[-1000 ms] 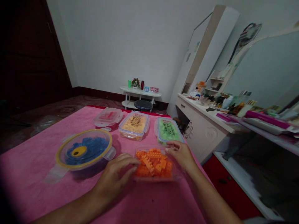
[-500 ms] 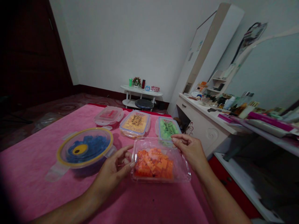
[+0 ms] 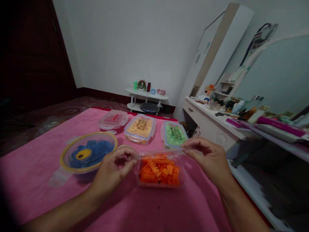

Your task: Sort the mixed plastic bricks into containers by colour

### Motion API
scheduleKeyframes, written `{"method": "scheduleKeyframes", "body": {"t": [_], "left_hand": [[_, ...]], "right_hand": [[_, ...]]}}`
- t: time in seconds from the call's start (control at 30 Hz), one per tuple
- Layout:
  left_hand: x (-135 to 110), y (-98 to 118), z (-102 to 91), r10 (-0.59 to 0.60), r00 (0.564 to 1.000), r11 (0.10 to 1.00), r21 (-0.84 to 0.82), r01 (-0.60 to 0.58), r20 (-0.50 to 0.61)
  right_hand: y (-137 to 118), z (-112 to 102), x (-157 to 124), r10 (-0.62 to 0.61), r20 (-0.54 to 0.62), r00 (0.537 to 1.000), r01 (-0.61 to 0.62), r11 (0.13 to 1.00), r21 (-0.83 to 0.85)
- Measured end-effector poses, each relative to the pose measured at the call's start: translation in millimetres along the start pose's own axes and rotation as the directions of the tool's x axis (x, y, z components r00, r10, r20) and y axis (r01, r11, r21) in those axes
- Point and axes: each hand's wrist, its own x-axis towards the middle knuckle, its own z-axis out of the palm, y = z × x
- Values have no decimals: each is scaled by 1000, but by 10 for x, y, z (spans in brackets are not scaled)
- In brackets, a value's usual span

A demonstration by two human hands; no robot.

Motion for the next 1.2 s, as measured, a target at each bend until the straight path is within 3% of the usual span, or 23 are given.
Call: {"method": "scheduleKeyframes", "body": {"t": [0.07,0.17,0.27,0.33,0.4,0.5,0.57,0.63,0.7,0.83,1.2], "left_hand": [[-14,-20,-25,197,980,980,41,-197,-2],[-37,-68,-49,421,907,905,61,-420,7],[-51,-90,-65,507,861,855,95,-509,44],[-61,-73,-71,510,858,853,96,-513,58],[-73,-47,-62,433,900,897,71,-436,60],[-80,-59,-15,49,996,999,-19,-48,76],[-72,-129,27,-224,964,968,-85,238,144],[-61,-230,62,-339,916,926,-93,365,217],[-60,-321,81,-341,911,932,-42,360,230],[-110,-393,113,-319,934,947,9,322,158],[-77,-502,269,-485,841,808,-246,536,241]], "right_hand": [[-48,-24,-82,-168,13,986,169,985,-31],[-101,-13,-200,-340,-50,939,338,940,-51],[-145,-4,-283,-404,-103,909,399,914,-68],[-186,-19,-317,-403,-120,907,393,914,-96],[-221,-37,-330,-342,-187,921,315,936,-160],[-172,-4,-297,-54,-277,959,-3,979,-202],[-26,85,-248,186,-195,963,-216,965,-147],[184,220,-203,334,-59,941,-338,938,-84],[391,363,-177,386,-8,923,-386,922,-40],[621,519,-176,375,-41,926,-376,927,-1],[913,536,-124,332,41,942,-322,933,-161]]}}
